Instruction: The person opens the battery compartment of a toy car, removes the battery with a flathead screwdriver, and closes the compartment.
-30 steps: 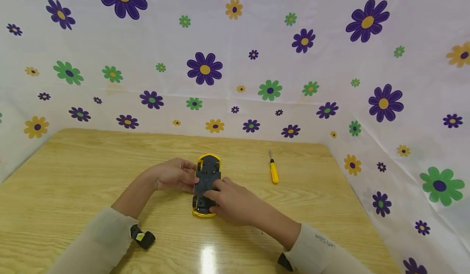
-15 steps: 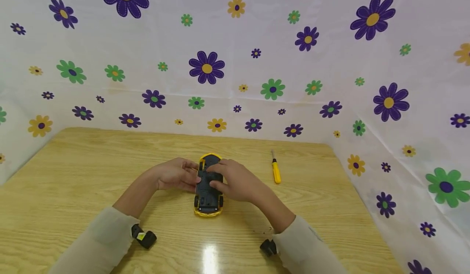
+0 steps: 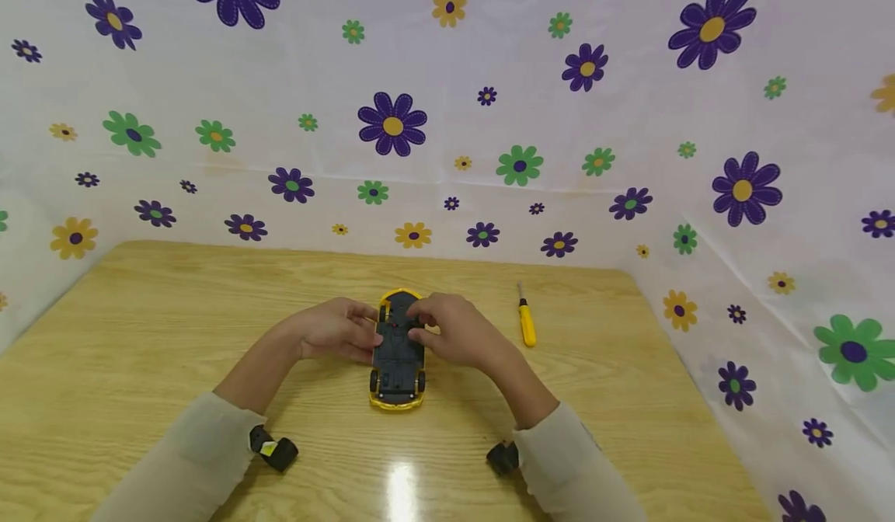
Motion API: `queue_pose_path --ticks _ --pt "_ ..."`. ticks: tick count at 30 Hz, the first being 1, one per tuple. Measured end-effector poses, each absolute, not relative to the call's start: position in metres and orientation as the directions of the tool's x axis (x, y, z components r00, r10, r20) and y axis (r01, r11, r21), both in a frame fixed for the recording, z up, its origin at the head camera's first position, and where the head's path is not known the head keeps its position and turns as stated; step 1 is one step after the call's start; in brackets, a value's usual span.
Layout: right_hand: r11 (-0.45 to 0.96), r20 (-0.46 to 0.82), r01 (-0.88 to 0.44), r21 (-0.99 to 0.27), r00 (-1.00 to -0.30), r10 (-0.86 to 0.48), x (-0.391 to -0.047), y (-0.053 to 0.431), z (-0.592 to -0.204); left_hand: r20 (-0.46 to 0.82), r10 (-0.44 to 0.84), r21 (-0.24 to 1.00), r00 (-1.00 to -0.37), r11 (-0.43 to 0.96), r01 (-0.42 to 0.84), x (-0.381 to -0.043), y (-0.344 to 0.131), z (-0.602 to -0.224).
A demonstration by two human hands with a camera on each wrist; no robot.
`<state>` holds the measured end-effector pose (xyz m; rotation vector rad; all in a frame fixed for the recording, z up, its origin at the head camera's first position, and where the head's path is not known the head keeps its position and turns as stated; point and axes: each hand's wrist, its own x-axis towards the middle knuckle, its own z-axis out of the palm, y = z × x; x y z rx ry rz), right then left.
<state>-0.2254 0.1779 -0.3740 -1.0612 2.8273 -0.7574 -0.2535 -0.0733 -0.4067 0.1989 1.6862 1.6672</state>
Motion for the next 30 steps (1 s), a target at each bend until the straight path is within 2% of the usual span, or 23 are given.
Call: queue_pose_path --ticks 18,30 --pt "0.712 0.005 -0.535 -0.454 -0.801 -0.598 -0.2282 0.1745 -0.3756 -0.383 0.584 0.918 -0.716 0.157 -0.363 -0.2517 -0.0759 -0.4035" --pt "0.712 0.005 -0.526 -0.465 -0.806 -0.592 -0.2270 0.1743 -0.3771 -0.383 0.588 0.918 -0.713 0.158 -0.363 -0.2533 -0.0754 -0.4041"
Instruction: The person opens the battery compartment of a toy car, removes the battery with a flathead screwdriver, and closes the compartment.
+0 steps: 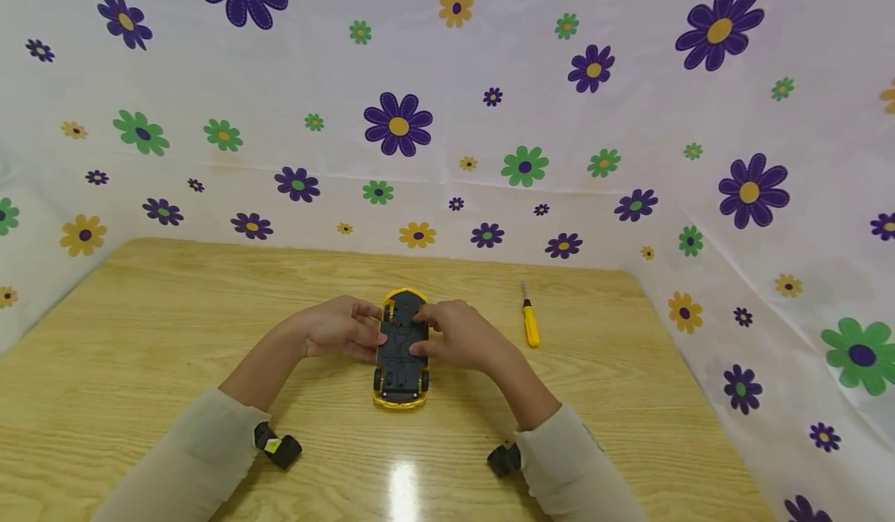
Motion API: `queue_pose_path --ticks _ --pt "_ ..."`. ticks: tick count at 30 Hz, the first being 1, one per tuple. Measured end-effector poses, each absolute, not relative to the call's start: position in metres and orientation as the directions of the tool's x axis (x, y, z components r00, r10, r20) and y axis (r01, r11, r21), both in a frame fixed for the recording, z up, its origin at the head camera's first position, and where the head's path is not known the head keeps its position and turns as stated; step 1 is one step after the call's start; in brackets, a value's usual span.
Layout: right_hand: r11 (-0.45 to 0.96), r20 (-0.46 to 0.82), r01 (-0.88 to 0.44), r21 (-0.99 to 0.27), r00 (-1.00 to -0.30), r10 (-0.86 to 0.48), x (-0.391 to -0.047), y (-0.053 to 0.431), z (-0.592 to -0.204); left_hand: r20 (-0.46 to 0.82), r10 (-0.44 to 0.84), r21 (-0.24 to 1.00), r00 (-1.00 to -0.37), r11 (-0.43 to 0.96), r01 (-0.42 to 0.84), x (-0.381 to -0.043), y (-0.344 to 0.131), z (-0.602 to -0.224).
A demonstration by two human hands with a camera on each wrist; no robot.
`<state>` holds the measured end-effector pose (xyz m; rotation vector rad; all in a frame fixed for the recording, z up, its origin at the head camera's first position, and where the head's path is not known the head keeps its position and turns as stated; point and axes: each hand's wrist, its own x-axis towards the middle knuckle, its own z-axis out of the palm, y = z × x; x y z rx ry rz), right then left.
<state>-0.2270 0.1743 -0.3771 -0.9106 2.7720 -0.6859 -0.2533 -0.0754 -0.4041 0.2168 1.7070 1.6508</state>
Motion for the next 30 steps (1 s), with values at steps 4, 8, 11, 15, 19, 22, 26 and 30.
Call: queue_pose_path --ticks 4,8,11,15,19,22,26,30 --pt "0.711 -0.002 -0.514 -0.479 -0.810 -0.587 -0.2270 0.1752 -0.3779 -0.382 0.591 0.918 -0.711 0.158 -0.363 -0.2537 -0.0756 -0.4053" --pt "0.711 -0.007 -0.507 -0.486 -0.812 -0.584 -0.2271 0.1755 -0.3776 -0.384 0.587 0.918 -0.712 0.165 -0.360 -0.2537 -0.0758 -0.4050" --pt "0.713 -0.009 -0.503 -0.490 -0.814 -0.580 -0.2268 0.1744 -0.3771 -0.387 0.583 0.917 -0.714 0.165 -0.362 -0.2535 -0.0756 -0.4042" --pt "0.716 -0.017 -0.478 -0.509 -0.826 -0.564 -0.2266 0.1716 -0.3770 -0.391 0.580 0.916 -0.715 0.166 -0.366 -0.2531 -0.0756 -0.4027" --pt "0.718 -0.032 -0.441 -0.539 -0.840 -0.541 -0.2256 0.1689 -0.3769 -0.391 0.582 0.917 -0.713 0.176 -0.358 -0.2532 -0.0766 -0.4019" --pt "0.720 -0.044 -0.415 -0.556 -0.851 -0.524 -0.2250 0.1678 -0.3772 -0.392 0.580 0.916 -0.714 0.178 -0.359 -0.2534 -0.0767 -0.4020" --pt "0.723 -0.055 -0.390 -0.570 -0.860 -0.507 -0.2245 0.1672 -0.3781 -0.395 0.579 0.915 -0.713 0.174 -0.365 -0.2532 -0.0764 -0.4028" --pt "0.724 -0.074 -0.363 -0.587 -0.866 -0.494 -0.2247 0.1665 -0.3793 -0.396 0.578 0.914 -0.714 0.173 -0.367 -0.2525 -0.0764 -0.4032"
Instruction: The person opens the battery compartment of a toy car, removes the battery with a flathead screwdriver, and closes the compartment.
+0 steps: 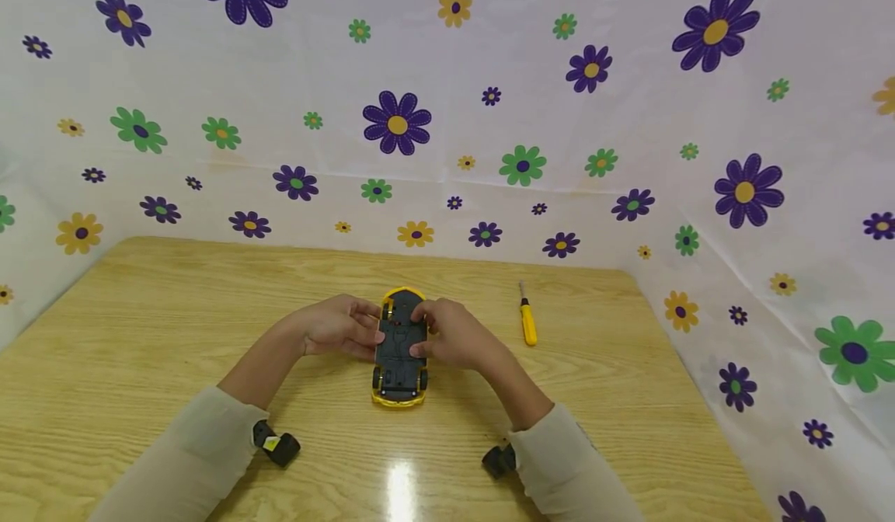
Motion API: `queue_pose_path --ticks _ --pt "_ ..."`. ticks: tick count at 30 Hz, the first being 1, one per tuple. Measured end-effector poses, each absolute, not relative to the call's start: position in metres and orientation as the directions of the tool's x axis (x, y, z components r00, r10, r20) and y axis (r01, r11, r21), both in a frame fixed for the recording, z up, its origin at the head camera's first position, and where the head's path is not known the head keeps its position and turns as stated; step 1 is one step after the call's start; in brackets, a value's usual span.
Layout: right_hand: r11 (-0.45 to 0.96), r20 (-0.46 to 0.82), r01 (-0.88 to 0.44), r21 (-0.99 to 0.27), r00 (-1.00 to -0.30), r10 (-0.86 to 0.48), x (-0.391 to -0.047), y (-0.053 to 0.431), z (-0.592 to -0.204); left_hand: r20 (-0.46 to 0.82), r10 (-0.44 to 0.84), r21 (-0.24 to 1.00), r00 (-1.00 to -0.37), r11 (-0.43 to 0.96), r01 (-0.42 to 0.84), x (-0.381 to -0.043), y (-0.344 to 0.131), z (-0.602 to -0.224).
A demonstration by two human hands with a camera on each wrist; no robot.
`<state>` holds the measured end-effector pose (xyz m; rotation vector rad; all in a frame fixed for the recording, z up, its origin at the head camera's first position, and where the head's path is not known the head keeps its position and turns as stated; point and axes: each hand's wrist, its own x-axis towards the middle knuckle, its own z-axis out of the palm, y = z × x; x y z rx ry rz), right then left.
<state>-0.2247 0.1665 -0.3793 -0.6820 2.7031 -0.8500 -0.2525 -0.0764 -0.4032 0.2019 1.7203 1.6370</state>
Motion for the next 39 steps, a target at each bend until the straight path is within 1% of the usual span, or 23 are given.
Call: queue_pose_path --ticks 11,19,27,39 --pt "0.684 -0.108 -0.309 -0.661 -0.863 -0.494 -0.225 0.167 -0.378 -0.384 0.586 0.919 -0.713 0.168 -0.357 -0.252 -0.075 -0.402" --pt "0.661 -0.105 -0.289 -0.693 -0.866 -0.488 -0.225 0.167 -0.378 -0.396 0.571 0.914 -0.719 0.166 -0.371 -0.254 -0.075 -0.402" --pt "0.698 -0.110 -0.252 -0.670 -0.896 -0.430 -0.220 0.163 -0.377 -0.406 0.560 0.910 -0.723 0.174 -0.376 -0.253 -0.074 -0.403" --pt "0.741 -0.060 -0.268 -0.616 -0.922 -0.383 -0.215 0.160 -0.372 -0.414 0.559 0.905 -0.718 0.166 -0.392 -0.256 -0.076 -0.404"
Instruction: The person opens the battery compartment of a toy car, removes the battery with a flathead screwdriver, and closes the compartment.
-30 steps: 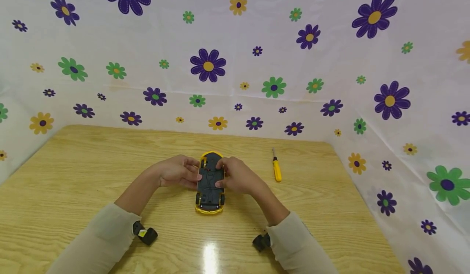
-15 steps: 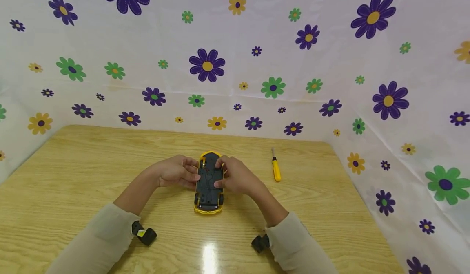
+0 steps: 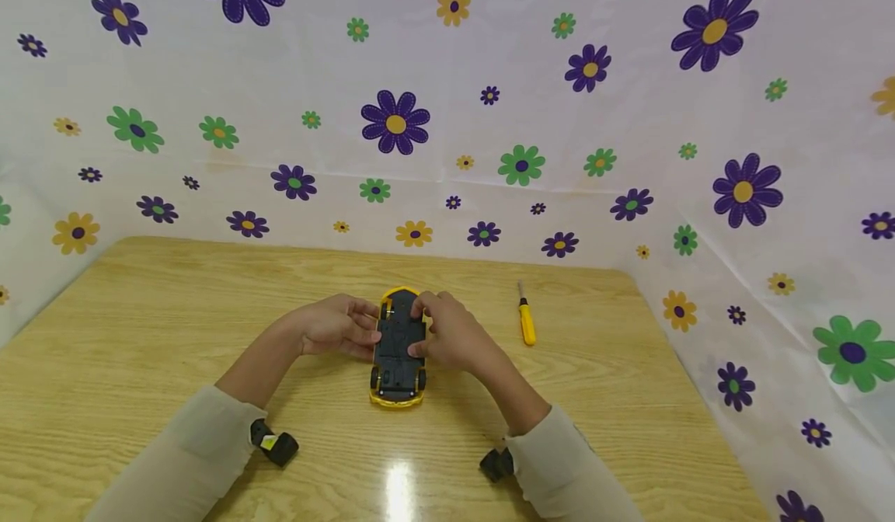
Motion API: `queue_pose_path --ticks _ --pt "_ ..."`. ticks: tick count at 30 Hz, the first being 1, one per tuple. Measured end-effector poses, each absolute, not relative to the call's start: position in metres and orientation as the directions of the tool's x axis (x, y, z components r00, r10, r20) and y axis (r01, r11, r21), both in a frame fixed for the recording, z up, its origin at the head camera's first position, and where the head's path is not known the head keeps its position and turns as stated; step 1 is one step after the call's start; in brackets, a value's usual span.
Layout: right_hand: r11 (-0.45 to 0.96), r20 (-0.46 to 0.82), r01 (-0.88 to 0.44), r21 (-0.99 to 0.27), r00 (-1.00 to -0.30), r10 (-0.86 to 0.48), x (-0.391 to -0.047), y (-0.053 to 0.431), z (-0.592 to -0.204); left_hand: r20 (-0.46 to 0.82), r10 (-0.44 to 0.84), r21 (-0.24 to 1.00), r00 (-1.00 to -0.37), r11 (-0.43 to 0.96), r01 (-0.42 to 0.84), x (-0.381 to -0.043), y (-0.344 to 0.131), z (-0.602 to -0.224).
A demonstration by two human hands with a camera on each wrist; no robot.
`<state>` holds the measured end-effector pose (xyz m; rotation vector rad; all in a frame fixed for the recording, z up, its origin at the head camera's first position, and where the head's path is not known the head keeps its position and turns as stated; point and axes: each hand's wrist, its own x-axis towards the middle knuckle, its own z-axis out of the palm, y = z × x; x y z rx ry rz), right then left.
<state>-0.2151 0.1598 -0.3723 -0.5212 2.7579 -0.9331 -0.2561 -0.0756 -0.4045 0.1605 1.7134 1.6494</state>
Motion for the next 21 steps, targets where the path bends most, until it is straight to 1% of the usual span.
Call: queue_pose_path --ticks 6,10,16,21 --pt "0.755 -0.046 -0.272 -0.596 -0.928 -0.371 -0.2124 0.1583 -0.3694 -0.396 0.592 0.912 -0.702 0.162 -0.378 -0.2559 -0.0771 -0.4050" --pt "0.745 -0.023 -0.300 -0.596 -0.921 -0.389 -0.2110 0.1592 -0.3672 -0.399 0.589 0.910 -0.702 0.160 -0.383 -0.2549 -0.0770 -0.4036" --pt "0.691 0.039 -0.372 -0.620 -0.894 -0.445 -0.2108 0.1633 -0.3659 -0.415 0.567 0.903 -0.711 0.159 -0.400 -0.2540 -0.0756 -0.4029" --pt "0.641 0.074 -0.383 -0.665 -0.888 -0.453 -0.2127 0.1655 -0.3661 -0.412 0.566 0.904 -0.714 0.157 -0.397 -0.2544 -0.0751 -0.4036"
